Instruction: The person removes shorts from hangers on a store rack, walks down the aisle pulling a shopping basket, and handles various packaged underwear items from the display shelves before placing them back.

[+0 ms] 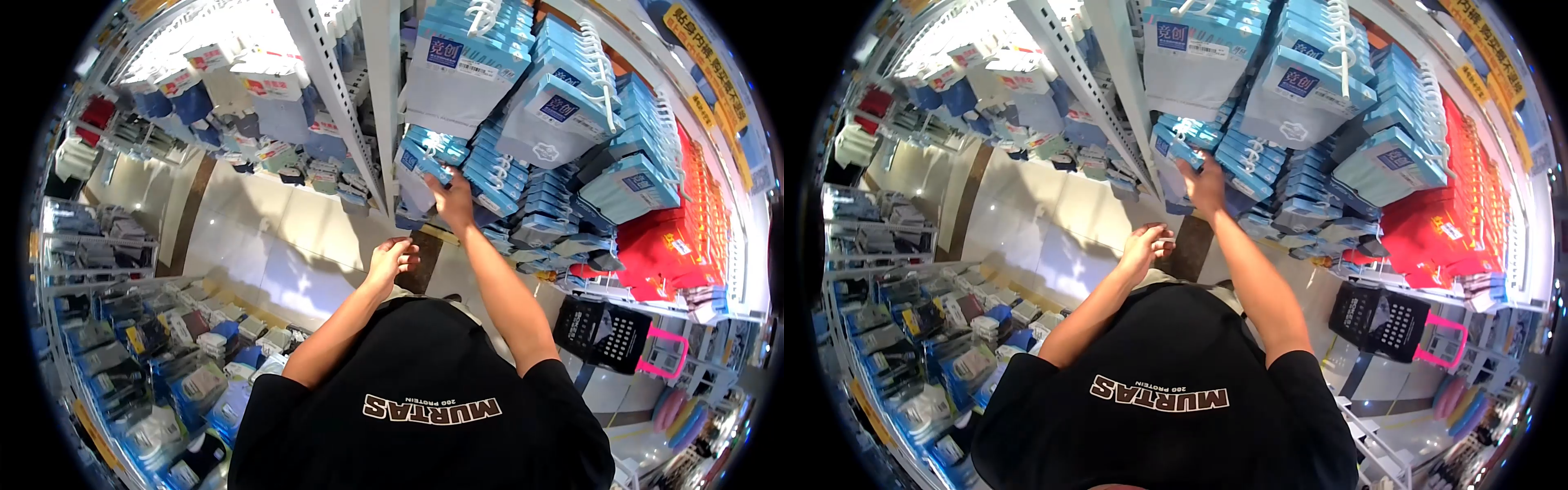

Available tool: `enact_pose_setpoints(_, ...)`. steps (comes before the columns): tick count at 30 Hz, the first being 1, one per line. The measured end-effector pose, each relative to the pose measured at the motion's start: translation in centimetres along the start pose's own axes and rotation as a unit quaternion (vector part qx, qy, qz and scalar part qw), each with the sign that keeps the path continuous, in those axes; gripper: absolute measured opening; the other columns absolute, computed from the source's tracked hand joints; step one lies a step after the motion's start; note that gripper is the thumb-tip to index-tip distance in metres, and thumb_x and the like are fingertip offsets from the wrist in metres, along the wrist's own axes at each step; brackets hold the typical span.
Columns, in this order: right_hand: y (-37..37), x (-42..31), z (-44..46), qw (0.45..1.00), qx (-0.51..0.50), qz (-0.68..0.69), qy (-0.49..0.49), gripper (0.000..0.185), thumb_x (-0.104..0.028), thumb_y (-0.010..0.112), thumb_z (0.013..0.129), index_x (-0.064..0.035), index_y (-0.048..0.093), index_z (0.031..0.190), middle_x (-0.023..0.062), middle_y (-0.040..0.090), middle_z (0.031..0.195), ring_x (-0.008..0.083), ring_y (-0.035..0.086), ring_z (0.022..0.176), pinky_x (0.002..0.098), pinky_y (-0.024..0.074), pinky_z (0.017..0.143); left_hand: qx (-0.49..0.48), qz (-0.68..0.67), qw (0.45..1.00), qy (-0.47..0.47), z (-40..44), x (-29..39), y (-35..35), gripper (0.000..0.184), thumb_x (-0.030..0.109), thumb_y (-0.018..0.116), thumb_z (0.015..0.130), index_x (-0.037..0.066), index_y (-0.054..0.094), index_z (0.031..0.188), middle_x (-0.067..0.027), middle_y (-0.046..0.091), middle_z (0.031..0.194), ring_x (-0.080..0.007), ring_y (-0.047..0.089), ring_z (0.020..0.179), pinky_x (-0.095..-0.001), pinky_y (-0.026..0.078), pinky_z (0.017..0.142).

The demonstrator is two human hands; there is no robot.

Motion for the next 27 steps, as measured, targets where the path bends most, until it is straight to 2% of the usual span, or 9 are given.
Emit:
enact_pose_setpoints(4,-0.1,0.8,-2.5,0.992,-0.033,-0.096,0.075,0.052,-0.034,0.074,0.087,0.0034,0.060,0.121,0.0201,0.070,0.103,0.0259,0.068,0.089,0.0343,0.0518,0.080,-0.028,0.065,0.997,-0.012,1.1,0.3,0.0,0.032,0.022,0.063,0.095,-0.002,0.060,0.116,-0.0109,0.068,0.099,-0.0145,0.066,0.075,-0.0261,0.052,0.065)
enact_pose_setpoints(8,-1.9,1.2,-7.5,0.996,0.003,-0.084,0.033,0.050,-0.029,0.076,0.087,0.0018,0.060,0.123,0.0186,0.071,0.106,0.0244,0.069,0.094,0.0357,0.0533,0.082,-0.076,0.145,0.986,-0.006,2.5,1.2,0.0,0.029,0.021,0.061,0.097,-0.002,0.060,0.115,-0.0107,0.069,0.100,-0.0126,0.065,0.077,-0.0246,0.051,0.067)
enact_pose_setpoints(9,-3.4,-0.2,-8.8,0.993,0.053,-0.068,0.084,0.045,-0.025,0.077,0.086,0.0016,0.061,0.118,0.0164,0.071,0.103,0.0226,0.068,0.091,0.0343,0.0534,0.079,-0.084,0.173,0.981,-0.001,2.8,1.7,0.0,0.028,0.022,0.060,0.098,-0.001,0.061,0.114,-0.0096,0.070,0.100,-0.0126,0.065,0.079,-0.0255,0.051,0.071)
enact_pose_setpoints(11,-7.7,-1.1,-9.8,0.980,0.144,-0.098,0.099,0.040,-0.024,0.077,0.086,0.0008,0.062,0.114,0.0134,0.070,0.099,0.0193,0.066,0.086,0.0322,0.0530,0.076,-0.100,0.207,0.973,0.007,3.8,2.7,0.3,0.027,0.022,0.059,0.098,0.000,0.061,0.114,-0.0090,0.070,0.100,-0.0126,0.065,0.081,-0.0264,0.051,0.073)
enact_pose_setpoints(12,-9.9,-1.2,-10.2,0.969,0.222,-0.065,0.090,0.035,-0.023,0.078,0.086,0.0015,0.063,0.105,0.0103,0.069,0.093,0.0163,0.064,0.082,0.0302,0.0523,0.073,-0.105,0.224,0.969,0.011,4.1,3.0,0.4,0.027,0.022,0.059,0.098,0.001,0.061,0.114,-0.0086,0.070,0.100,-0.0126,0.065,0.082,-0.0269,0.051,0.074)
enact_pose_setpoints(16,-14.9,-2.5,-9.3,0.953,0.299,-0.057,0.011,0.046,-0.017,0.083,0.081,0.0014,0.054,0.111,0.0095,0.061,0.098,0.0157,0.060,0.086,0.0291,0.0516,0.071,-0.163,0.243,0.956,0.014,4.7,4.2,2.4,0.031,0.025,0.059,0.099,-0.001,0.060,0.117,-0.0105,0.068,0.104,-0.0162,0.066,0.085,-0.0299,0.052,0.077)
enact_pose_setpoints(17,-15.0,-2.1,-8.8,0.957,0.287,-0.026,0.017,0.053,-0.014,0.085,0.078,-0.0003,0.050,0.115,0.0091,0.057,0.101,0.0153,0.058,0.086,0.0275,0.0509,0.071,-0.169,0.253,0.952,0.013,4.8,4.4,3.0,0.032,0.025,0.060,0.098,-0.001,0.060,0.117,-0.0104,0.068,0.104,-0.0157,0.066,0.085,-0.0297,0.052,0.077)
enact_pose_setpoints(21,-13.9,-2.6,-7.5,0.961,0.277,0.022,0.011,0.055,-0.015,0.088,0.075,-0.0015,0.050,0.112,0.0049,0.059,0.091,0.0113,0.055,0.080,0.0242,0.0478,0.069,-0.186,0.255,0.949,0.012,4.8,4.6,4.5,0.032,0.026,0.061,0.098,0.000,0.061,0.117,-0.0103,0.068,0.105,-0.0141,0.066,0.085,-0.0290,0.052,0.078)
enact_pose_setpoints(27,-12.4,-1.0,-8.4,0.970,0.235,-0.016,0.063,0.040,-0.020,0.085,0.080,0.0011,0.060,0.103,-0.0002,0.060,0.079,0.0073,0.049,0.068,0.0239,0.0400,0.060,-0.170,0.237,0.956,0.018,3.8,4.2,3.7,0.028,0.024,0.060,0.097,0.001,0.062,0.113,-0.0062,0.069,0.102,-0.0112,0.064,0.085,-0.0264,0.050,0.076)
Point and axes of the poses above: each hand's wrist, its own z-axis towards the middle knuckle, its own y-axis out of the palm, x = y × z, the point moved 8 cm from there along z, towards the middle knuckle
